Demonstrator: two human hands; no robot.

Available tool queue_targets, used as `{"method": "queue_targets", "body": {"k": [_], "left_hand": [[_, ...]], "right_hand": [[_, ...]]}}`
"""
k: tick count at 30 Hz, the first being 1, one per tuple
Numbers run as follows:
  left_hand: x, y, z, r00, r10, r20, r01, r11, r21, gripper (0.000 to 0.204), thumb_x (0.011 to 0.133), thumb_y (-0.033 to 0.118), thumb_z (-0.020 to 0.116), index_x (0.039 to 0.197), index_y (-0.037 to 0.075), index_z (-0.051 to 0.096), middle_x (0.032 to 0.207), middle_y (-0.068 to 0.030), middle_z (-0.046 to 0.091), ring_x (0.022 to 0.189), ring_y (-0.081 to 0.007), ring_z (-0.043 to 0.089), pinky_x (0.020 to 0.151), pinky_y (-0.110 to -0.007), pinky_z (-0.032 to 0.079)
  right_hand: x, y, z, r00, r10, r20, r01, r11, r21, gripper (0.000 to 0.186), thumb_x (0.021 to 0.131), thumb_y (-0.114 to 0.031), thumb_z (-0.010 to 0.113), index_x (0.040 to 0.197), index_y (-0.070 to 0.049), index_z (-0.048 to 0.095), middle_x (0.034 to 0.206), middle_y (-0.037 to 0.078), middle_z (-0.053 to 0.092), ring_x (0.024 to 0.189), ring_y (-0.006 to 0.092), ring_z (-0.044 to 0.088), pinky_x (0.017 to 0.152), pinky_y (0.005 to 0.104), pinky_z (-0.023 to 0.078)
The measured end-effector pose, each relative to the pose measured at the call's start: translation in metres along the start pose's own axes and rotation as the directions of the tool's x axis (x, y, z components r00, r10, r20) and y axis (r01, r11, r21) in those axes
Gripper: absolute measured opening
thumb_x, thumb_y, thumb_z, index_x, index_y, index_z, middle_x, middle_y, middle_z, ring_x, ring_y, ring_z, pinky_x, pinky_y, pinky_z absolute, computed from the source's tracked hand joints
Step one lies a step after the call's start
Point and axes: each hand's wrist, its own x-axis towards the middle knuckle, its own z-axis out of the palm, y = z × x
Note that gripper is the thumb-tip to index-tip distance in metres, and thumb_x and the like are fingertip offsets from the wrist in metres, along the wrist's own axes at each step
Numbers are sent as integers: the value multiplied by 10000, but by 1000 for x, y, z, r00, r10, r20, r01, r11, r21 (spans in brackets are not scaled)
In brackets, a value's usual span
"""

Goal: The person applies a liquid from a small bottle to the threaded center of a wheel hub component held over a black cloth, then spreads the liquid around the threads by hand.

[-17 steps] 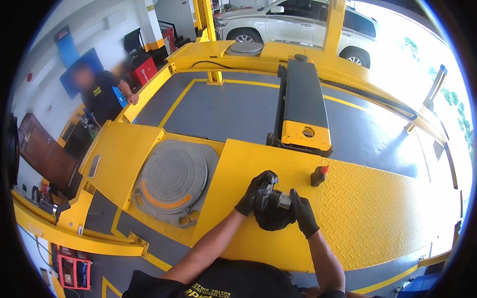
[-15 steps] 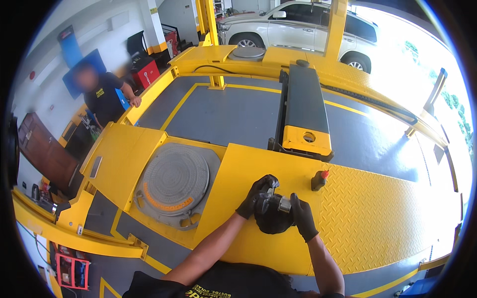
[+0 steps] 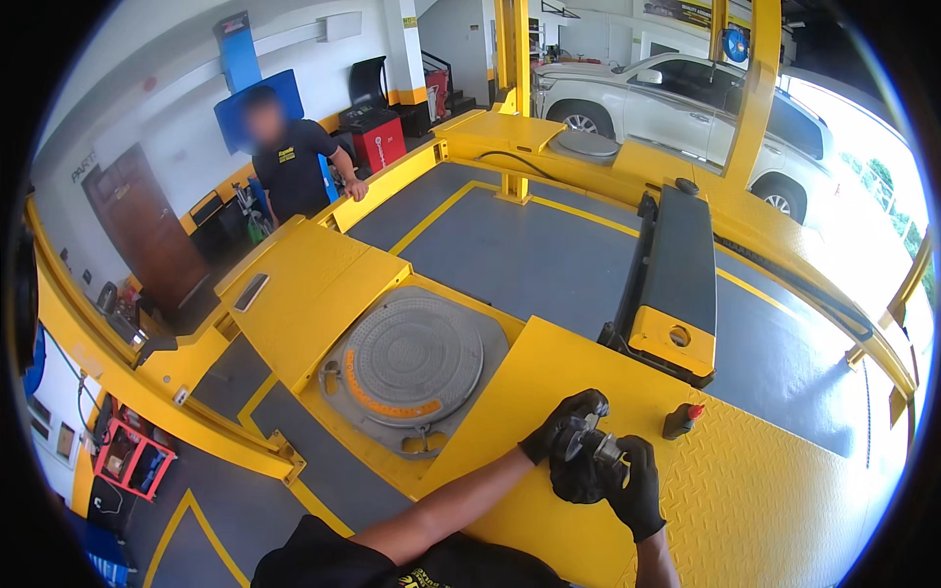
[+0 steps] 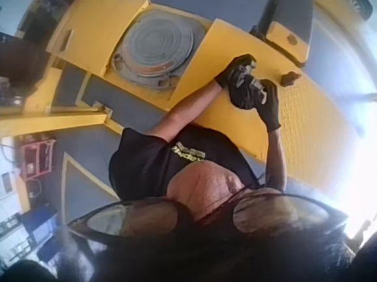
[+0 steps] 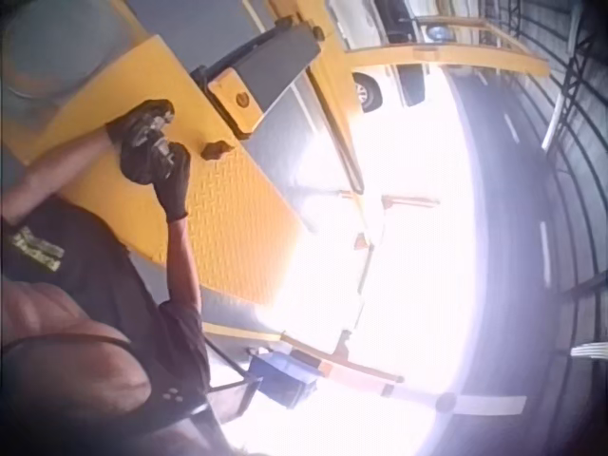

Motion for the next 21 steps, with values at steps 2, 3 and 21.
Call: {"method": "queue_targets", "body": {"k": [2,3,21], "left_hand": [[6,3,1,989,-129,-69,129,992,5,167,992,211,636,1111,94,647,1098,-29,605,1111,-192,567,1055,-353,452],[6,0,-4,982,-171,-75,173,985,23,153,1012,215,619,1101,93,644,1089,-27,606,1099,-189,565,1049,-353,455],[10,13,21,983,-132,-129,149,980,135,235,1081,261,617,985,47,605,983,-24,566,989,-151,537,969,-340,449]], "right_hand": [[-5,11,4,999,-21,-31,19,997,-69,235,979,-198,733,1004,17,644,879,169,717,817,187,695,755,341,540],[-15,28,10,982,188,34,-190,980,56,236,976,-203,740,1007,11,646,834,158,709,754,193,681,712,337,536],[-10,32,7,811,553,189,-582,796,169,372,956,-299,760,1184,-14,692,1075,173,750,937,337,741,844,412,581]]}}
